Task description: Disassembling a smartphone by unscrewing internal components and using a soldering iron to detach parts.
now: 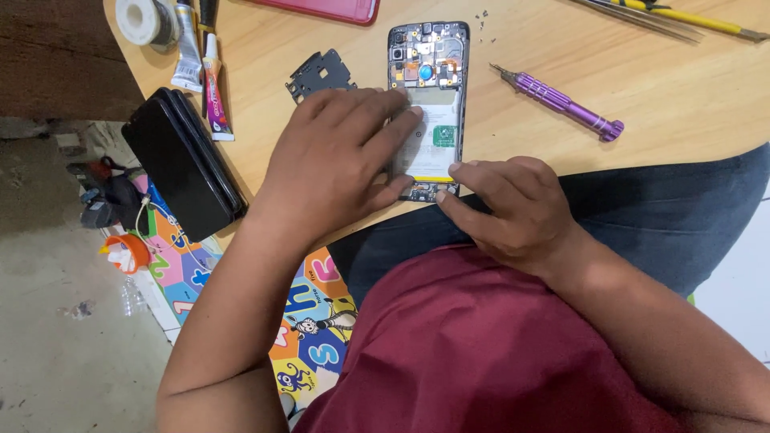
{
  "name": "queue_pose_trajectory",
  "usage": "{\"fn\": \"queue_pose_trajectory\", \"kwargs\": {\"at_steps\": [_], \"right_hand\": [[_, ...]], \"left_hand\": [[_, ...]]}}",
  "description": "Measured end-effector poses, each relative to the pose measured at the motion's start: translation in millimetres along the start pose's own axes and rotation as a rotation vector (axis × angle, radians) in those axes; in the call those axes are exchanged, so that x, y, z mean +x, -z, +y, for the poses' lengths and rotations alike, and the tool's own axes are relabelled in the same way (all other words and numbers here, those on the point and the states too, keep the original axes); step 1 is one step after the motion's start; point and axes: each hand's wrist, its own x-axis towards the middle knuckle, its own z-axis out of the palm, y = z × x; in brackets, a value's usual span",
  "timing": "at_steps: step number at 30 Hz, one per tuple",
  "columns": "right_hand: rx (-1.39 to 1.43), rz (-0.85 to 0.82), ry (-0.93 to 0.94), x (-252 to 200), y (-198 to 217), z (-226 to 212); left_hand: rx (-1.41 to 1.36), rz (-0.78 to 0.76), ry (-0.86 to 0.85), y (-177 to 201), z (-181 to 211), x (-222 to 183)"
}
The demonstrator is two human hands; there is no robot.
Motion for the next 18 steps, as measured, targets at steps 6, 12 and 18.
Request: {"fn": "queue_pose_trajectory", "kwargs": {"at_steps": [6,12,18], "right_hand": [[-0.002,0.000,-0.011,-2.2,-3.2,0.2],[-0.028,0.014,-0.003,0.2,-2.0,-0.4],[-0.022,0.020,0.013,0.3,-1.6,0.9]], "left_hand": [[0.063,0.016,-0.036,3.6,5.0,5.9],[0.187,-0.010,-0.040,4.2,14.1,12.4],[0.201,-0.059,0.023,-0.9,18.9,16.4]]}}
